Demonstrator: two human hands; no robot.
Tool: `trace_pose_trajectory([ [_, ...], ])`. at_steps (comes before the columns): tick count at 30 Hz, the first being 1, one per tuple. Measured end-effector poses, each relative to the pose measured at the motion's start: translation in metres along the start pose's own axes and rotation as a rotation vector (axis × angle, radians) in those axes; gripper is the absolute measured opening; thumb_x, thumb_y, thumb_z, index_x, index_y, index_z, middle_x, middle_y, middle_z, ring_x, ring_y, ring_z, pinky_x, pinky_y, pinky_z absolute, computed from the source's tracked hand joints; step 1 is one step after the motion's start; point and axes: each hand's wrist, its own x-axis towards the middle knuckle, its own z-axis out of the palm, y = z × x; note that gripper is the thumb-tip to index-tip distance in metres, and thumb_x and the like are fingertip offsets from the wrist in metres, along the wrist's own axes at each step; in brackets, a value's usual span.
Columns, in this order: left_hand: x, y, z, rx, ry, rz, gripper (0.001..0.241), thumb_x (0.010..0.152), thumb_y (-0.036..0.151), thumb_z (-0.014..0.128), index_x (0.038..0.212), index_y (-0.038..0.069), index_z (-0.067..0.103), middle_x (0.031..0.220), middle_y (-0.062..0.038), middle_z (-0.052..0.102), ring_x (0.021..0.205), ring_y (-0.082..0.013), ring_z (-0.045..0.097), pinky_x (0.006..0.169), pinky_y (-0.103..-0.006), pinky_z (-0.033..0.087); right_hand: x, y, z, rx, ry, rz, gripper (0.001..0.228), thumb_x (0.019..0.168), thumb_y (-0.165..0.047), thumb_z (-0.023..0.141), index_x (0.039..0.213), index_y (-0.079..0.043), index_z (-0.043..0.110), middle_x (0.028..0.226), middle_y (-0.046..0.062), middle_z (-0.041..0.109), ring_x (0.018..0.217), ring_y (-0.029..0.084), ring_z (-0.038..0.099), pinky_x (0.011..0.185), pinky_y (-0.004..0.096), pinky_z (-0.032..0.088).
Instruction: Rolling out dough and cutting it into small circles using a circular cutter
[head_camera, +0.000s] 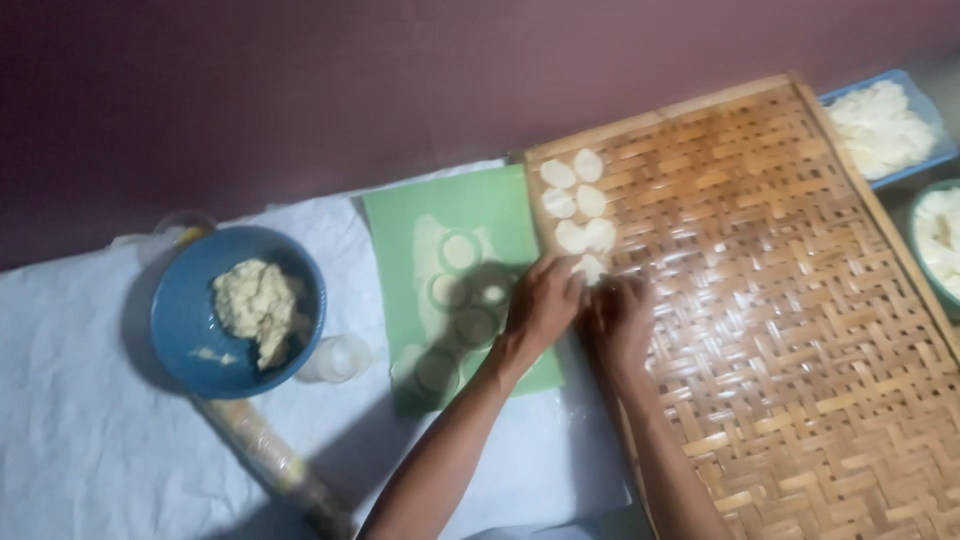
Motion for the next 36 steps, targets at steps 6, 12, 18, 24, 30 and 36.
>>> trace_pose_trajectory([
  [6, -0.119, -0.054, -0.069, -0.091, 0.186, -0.206, 0.02, 0.094, 0.015, 0.071, 0.113, 0.011, 0.076, 0.091, -0.009, 0.071, 0.08, -0.0271, 0.075, 0.064, -0.0329, 0.062, -0.069, -0.079, 0.006, 0.143, -0.11, -0.052, 0.023, 0.091, -0.003, 0.067, 0.113, -0.008, 0.072, 0.102, 0.017, 0.061, 0.084, 0.032, 0.064, 0.073, 0.042, 0.058],
  [12, -0.178, -0.067, -0.127, 0.126, 0.3, -0.367, 0.022, 0.093, 0.008, 0.065, 0.112, 0.009, 0.077, 0.09, -0.013, 0.074, 0.081, -0.0312, 0.074, 0.067, -0.0357, 0.061, -0.095, -0.144, 0.039, 0.063, -0.451, -0.304, 0.016, 0.091, -0.02, 0.071, 0.104, -0.015, 0.077, 0.1, 0.006, 0.068, 0.095, 0.027, 0.067, 0.082, 0.036, 0.058],
  [18, -0.188, -0.079, -0.119, 0.137, 0.18, -0.399, 0.022, 0.096, 0.014, 0.064, 0.114, 0.013, 0.078, 0.096, -0.004, 0.07, 0.09, -0.0252, 0.074, 0.073, -0.0355, 0.061, -0.096, -0.145, 0.065, -0.098, -0.462, -0.562, 0.019, 0.092, -0.02, 0.07, 0.109, -0.015, 0.076, 0.095, 0.006, 0.061, 0.089, 0.023, 0.059, 0.074, 0.033, 0.056],
  [24, -0.186, -0.084, -0.111, 0.146, 0.122, -0.403, 0.023, 0.097, 0.012, 0.061, 0.113, 0.013, 0.077, 0.097, -0.002, 0.063, 0.091, -0.0278, 0.074, 0.073, -0.0377, 0.061, -0.09, -0.148, 0.068, -0.046, -0.495, -0.366, 0.016, 0.092, -0.022, 0.072, 0.104, -0.012, 0.075, 0.095, 0.006, 0.059, 0.087, 0.024, 0.059, 0.074, 0.038, 0.054],
  [30, -0.184, -0.096, -0.107, 0.136, 0.107, -0.402, 0.019, 0.099, 0.017, 0.06, 0.113, 0.015, 0.073, 0.096, -0.003, 0.061, 0.089, -0.0306, 0.073, 0.072, -0.0416, 0.061, -0.087, -0.157, 0.069, -0.069, -0.5, -0.366, 0.015, 0.094, -0.025, 0.071, 0.102, -0.013, 0.072, 0.093, 0.005, 0.057, 0.084, 0.024, 0.059, 0.07, 0.036, 0.053],
  [36, -0.178, -0.084, -0.118, 0.127, 0.075, -0.422, 0.025, 0.1, 0.016, 0.057, 0.12, 0.014, 0.072, 0.097, -0.004, 0.06, 0.089, -0.0316, 0.073, 0.07, -0.0424, 0.062, -0.085, -0.156, 0.071, -0.023, -0.546, -0.273, 0.015, 0.096, -0.025, 0.068, 0.102, -0.012, 0.072, 0.093, 0.006, 0.058, 0.084, 0.026, 0.06, 0.071, 0.038, 0.053],
])
